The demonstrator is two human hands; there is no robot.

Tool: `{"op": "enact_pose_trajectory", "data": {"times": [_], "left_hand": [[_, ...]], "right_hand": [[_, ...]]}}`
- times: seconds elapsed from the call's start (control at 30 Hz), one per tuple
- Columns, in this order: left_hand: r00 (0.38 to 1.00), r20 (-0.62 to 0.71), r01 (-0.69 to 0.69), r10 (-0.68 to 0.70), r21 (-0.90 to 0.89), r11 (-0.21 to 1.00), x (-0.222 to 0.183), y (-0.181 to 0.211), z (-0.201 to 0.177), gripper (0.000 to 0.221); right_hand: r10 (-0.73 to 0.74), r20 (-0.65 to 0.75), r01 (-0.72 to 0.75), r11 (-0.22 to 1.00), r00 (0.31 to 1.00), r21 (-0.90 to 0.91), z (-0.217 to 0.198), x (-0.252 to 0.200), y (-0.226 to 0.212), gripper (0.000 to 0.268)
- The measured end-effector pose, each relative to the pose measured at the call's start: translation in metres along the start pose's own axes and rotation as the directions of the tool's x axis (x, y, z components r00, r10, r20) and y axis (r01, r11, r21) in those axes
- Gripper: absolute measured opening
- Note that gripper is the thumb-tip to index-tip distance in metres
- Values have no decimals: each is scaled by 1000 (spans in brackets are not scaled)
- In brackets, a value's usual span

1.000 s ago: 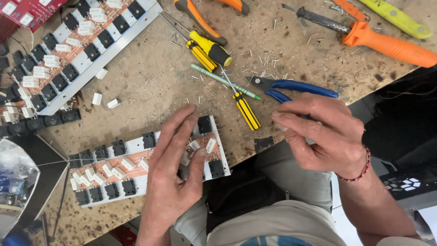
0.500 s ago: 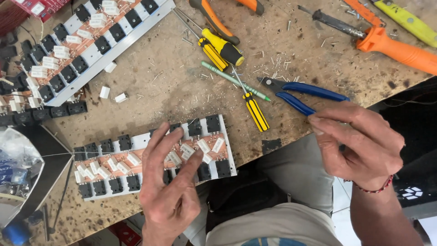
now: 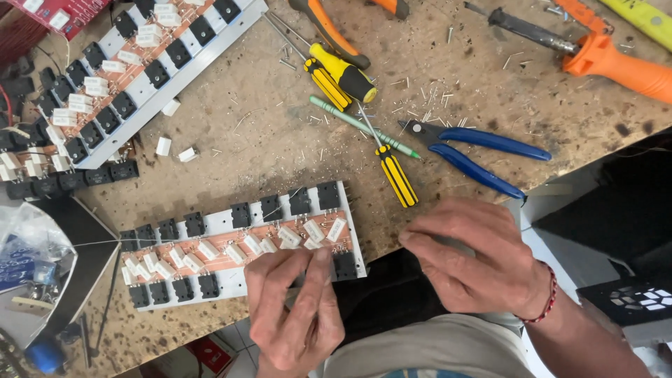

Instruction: Soldering and trimming resistors on a heatsink and circuit board assembly

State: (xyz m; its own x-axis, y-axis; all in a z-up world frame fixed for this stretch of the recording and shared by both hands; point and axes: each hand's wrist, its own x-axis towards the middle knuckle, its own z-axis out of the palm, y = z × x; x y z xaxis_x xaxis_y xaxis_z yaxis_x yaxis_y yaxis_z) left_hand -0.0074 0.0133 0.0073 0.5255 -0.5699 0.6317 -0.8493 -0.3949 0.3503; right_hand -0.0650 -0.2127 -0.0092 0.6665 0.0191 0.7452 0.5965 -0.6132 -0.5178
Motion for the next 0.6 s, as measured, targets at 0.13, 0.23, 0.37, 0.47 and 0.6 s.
{"op": "enact_pose_trajectory", "data": {"times": [0.13,0.23,0.37,0.47,0.6], "left_hand": [[998,-33,50,-49,45,998,-26,-12,-1,28],[995,-48,92,-87,115,989,-25,-17,-12,28],[989,-77,140,-128,166,976,-17,-18,-22,18],[992,-22,123,-121,120,985,-25,-16,-14,30],[982,10,184,-186,102,978,-30,8,4,38]], "right_hand": [[1,61,-3,999,998,39,3,-12,0,9],[-9,64,7,999,998,42,-1,-14,-1,5],[2,9,-2,1000,1000,-19,-10,-11,0,7],[65,37,-65,998,997,-2,-10,-12,5,6],[146,107,-153,986,984,62,1,-13,0,12]]}}
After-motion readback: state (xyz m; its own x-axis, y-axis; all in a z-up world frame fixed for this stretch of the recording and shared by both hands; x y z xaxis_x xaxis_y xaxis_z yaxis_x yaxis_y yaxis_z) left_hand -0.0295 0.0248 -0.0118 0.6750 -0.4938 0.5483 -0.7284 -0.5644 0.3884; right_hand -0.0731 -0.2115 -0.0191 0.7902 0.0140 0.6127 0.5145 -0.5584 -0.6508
